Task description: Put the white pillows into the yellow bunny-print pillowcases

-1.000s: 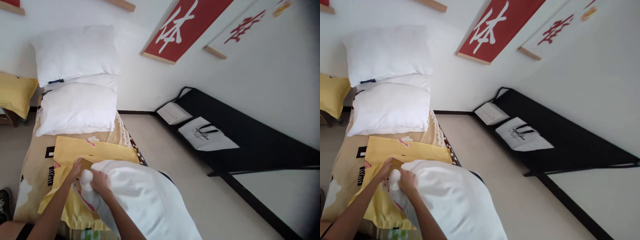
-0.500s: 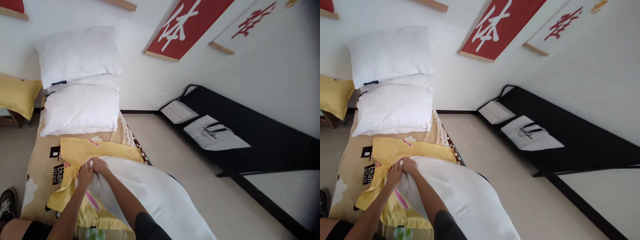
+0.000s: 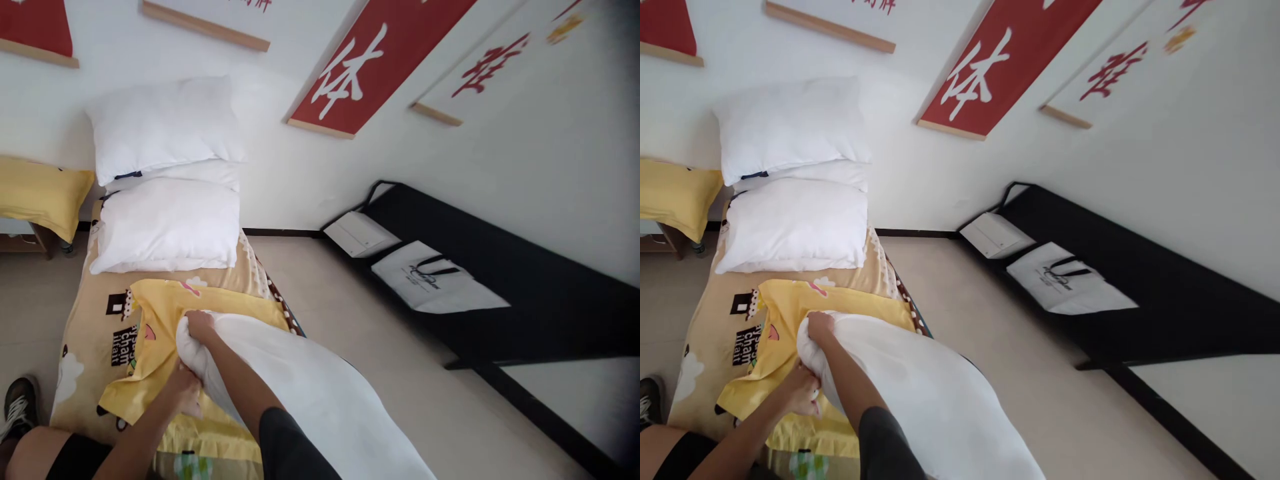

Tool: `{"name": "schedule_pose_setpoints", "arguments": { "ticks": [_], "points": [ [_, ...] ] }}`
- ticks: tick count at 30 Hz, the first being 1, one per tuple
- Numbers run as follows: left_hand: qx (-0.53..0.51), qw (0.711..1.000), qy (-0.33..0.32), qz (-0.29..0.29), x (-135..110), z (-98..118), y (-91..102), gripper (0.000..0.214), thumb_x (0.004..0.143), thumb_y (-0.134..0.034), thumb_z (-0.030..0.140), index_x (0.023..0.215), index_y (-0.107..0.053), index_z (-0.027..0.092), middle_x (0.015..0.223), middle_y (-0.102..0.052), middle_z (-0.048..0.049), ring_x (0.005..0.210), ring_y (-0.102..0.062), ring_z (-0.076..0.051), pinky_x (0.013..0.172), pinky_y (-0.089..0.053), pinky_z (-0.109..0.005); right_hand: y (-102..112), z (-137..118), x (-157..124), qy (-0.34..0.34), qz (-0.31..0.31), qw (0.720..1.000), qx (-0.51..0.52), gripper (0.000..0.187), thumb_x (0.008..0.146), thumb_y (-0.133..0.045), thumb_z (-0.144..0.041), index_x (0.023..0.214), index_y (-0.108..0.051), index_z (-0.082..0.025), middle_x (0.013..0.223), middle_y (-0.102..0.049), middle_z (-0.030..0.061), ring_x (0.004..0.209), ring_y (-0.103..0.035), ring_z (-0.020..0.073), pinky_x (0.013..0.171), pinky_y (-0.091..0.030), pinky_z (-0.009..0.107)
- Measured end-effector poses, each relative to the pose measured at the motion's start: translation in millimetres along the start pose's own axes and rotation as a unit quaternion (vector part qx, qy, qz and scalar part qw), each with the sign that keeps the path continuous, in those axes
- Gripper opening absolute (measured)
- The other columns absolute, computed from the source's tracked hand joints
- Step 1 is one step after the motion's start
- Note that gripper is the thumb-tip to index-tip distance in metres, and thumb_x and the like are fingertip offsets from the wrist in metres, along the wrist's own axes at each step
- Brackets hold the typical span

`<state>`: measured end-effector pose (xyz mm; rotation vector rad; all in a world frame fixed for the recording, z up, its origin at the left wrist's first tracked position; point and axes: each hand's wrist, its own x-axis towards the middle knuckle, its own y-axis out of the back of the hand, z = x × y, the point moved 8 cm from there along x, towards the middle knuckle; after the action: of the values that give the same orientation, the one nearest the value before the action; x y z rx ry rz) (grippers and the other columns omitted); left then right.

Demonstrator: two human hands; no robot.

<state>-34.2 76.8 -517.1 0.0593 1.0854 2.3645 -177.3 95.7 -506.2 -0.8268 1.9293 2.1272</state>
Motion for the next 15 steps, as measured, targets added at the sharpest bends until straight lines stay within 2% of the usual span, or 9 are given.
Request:
{"name": "schedule_pose_setpoints", "arguments": {
  "ticks": [2, 4, 7, 10, 11, 13, 15],
  "points": [
    [0.019, 1.000, 0.003, 0.001, -6.3, 7.0, 0.7, 0.009, 0.061, -0.069, 0.019, 0.069, -0.072, 0.021, 0.076, -0.073, -0.0091, 0.089, -0.066, -0.029, 0.100, -0.037, -0.046, -5.4, -2.8, -10.3, 0.002, 0.019, 1.000, -0.011, 0.032, 0.092, -0.059, -0.037, 0.115, -0.060, -0.015, 0.111, -0.064, 0.0066, 0.100, -0.062, 0.0195, 0.089, -0.052, 0.043],
    [0.031, 0.999, 0.017, 0.015, -12.3, 6.8, 6.6, 0.013, 0.070, -0.060, 0.022, 0.075, -0.073, 0.021, 0.081, -0.074, -0.0101, 0.088, -0.066, -0.028, 0.097, -0.038, -0.047, -15.8, -6.6, -25.1, 0.007, 0.044, 0.999, -0.020, 0.035, 0.092, -0.059, -0.036, 0.120, -0.057, -0.016, 0.113, -0.063, 0.0069, 0.103, -0.060, 0.0210, 0.093, -0.049, 0.045],
    [0.073, 0.996, 0.028, 0.039, -17.5, 4.0, 20.5, 0.023, 0.078, -0.052, 0.023, 0.079, -0.073, 0.016, 0.084, -0.073, -0.0145, 0.096, -0.064, -0.029, 0.102, -0.034, -0.050, -37.7, -18.2, -50.5, 0.029, 0.074, 0.997, -0.021, 0.036, 0.095, -0.047, -0.023, 0.131, -0.051, -0.014, 0.116, -0.061, 0.0117, 0.111, -0.056, 0.0248, 0.099, -0.042, 0.049],
    [0.109, 0.991, 0.039, 0.062, -18.7, -0.2, 35.2, 0.028, 0.084, -0.046, 0.022, 0.082, -0.073, 0.015, 0.088, -0.072, -0.0160, 0.104, -0.061, -0.029, 0.109, -0.028, -0.052, -56.4, -34.6, -70.1, 0.070, 0.083, 0.994, -0.006, 0.040, 0.094, -0.032, -0.011, 0.128, -0.054, -0.011, 0.120, -0.059, 0.0194, 0.116, -0.052, 0.0282, 0.102, -0.036, 0.050],
    [0.112, 0.991, 0.040, 0.063, -19.1, -1.8, 38.4, 0.027, 0.084, -0.046, 0.022, 0.084, -0.072, 0.015, 0.090, -0.072, -0.0158, 0.106, -0.061, -0.029, 0.110, -0.026, -0.053, -58.8, -38.3, -73.8, 0.086, 0.084, 0.993, 0.001, 0.040, 0.093, -0.033, -0.012, 0.127, -0.055, -0.010, 0.123, -0.057, 0.0208, 0.118, -0.051, 0.0292, 0.103, -0.034, 0.050],
    [0.108, 0.992, 0.031, 0.056, -21.5, -4.3, 40.9, 0.025, 0.084, -0.046, 0.020, 0.090, -0.070, 0.015, 0.097, -0.071, -0.0151, 0.109, -0.060, -0.027, 0.112, -0.024, -0.053, -56.5, -38.7, -76.3, 0.120, 0.078, 0.990, 0.019, 0.039, 0.090, -0.047, -0.021, 0.126, -0.057, -0.013, 0.129, -0.055, 0.0202, 0.121, -0.048, 0.0306, 0.105, -0.032, 0.050],
    [0.096, 0.994, 0.016, 0.045, -25.9, -5.6, 38.5, 0.025, 0.085, -0.046, 0.018, 0.097, -0.068, 0.015, 0.103, -0.070, -0.0142, 0.113, -0.058, -0.027, 0.112, -0.025, -0.053, -45.7, -26.7, -72.4, 0.157, 0.055, 0.985, 0.040, 0.052, 0.077, -0.067, -0.032, 0.126, -0.059, -0.019, 0.131, -0.056, 0.0146, 0.121, -0.050, 0.0293, 0.104, -0.035, 0.044]
  ]
}}
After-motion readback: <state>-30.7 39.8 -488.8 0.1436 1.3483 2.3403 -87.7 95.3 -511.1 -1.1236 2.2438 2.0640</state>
